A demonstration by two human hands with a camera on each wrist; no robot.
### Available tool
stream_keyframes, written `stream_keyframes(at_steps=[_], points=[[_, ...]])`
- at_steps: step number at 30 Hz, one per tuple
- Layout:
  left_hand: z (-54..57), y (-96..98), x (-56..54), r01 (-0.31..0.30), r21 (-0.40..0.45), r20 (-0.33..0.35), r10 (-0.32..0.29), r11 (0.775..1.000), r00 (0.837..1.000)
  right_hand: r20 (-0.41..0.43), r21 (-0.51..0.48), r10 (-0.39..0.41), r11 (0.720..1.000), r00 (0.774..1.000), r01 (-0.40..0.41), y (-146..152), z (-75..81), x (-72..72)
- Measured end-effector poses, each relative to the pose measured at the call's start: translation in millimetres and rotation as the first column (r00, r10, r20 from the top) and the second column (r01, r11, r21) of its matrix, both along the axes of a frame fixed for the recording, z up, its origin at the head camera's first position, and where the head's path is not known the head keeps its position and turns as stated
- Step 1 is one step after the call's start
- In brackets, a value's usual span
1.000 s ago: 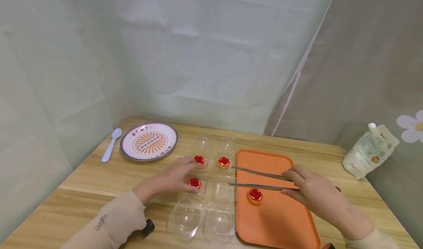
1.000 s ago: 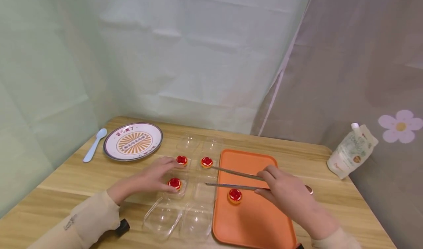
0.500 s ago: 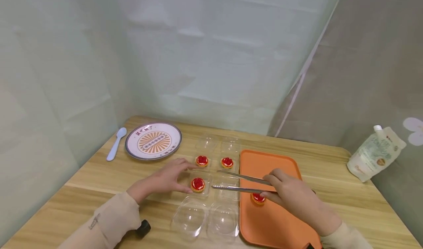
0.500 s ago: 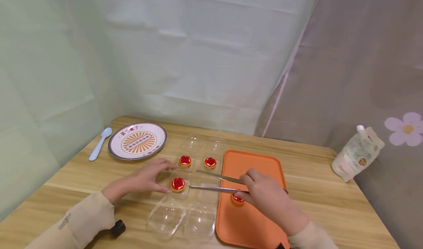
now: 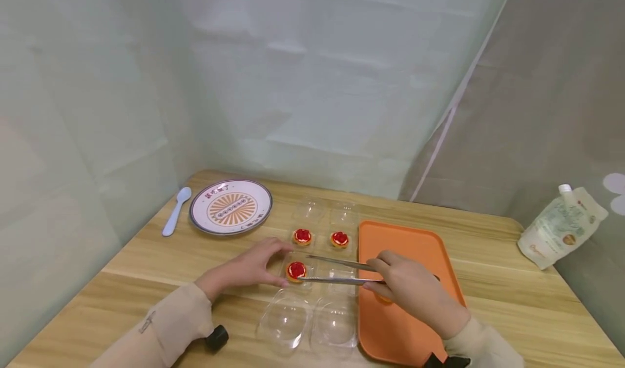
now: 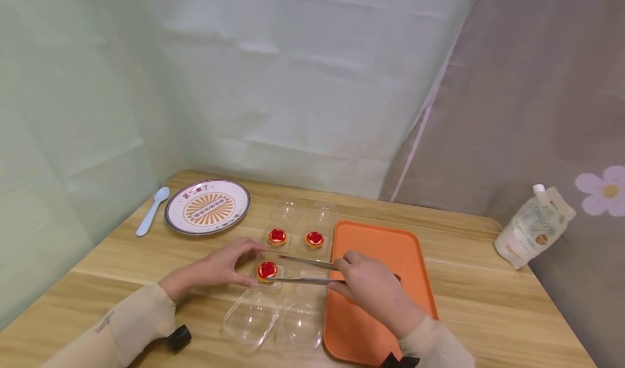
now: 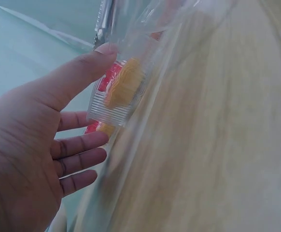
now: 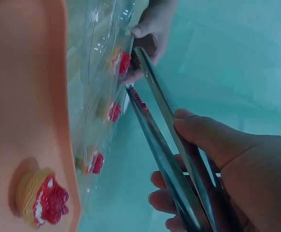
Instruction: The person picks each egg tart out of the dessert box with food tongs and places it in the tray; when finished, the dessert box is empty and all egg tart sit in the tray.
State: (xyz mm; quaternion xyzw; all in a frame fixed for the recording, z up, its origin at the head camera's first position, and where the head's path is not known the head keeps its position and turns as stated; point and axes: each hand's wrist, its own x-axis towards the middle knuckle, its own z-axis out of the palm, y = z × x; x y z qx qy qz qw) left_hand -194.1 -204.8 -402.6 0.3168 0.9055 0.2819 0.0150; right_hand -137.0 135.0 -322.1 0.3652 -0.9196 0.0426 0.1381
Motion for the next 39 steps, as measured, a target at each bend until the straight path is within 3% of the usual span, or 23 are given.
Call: stream_keyframes(at_steps=[6,13,21,39], points=[[0.4,0.6,0.2,-0.013,0.004,0.014,0.013,1.000,1.000,-0.033,0.029,0.030,0.999,0.999,-0.029,-10.7,1.7,-3.0],[3.4,1.1,0.8,-0.019,-0.009,0.023,0.019,1.000,1.000,-0.016,0.105,0.007,0.994,1.000,-0.005,-21.3,5.1,-7.8],[4.4,2.0,1.3,-0.014,-0.001,0.016,0.014,1.000,1.000,-0.026,0.164,0.037,0.986,0.999,-0.032,-26.8,8.4,-11.6],[3.7,1.9,2.5,-0.017,-0.003,0.026,0.017,1.000,1.000,-0.070,0.141,0.025,0.990,0.997,-0.015,-25.1,3.9,-11.8]])
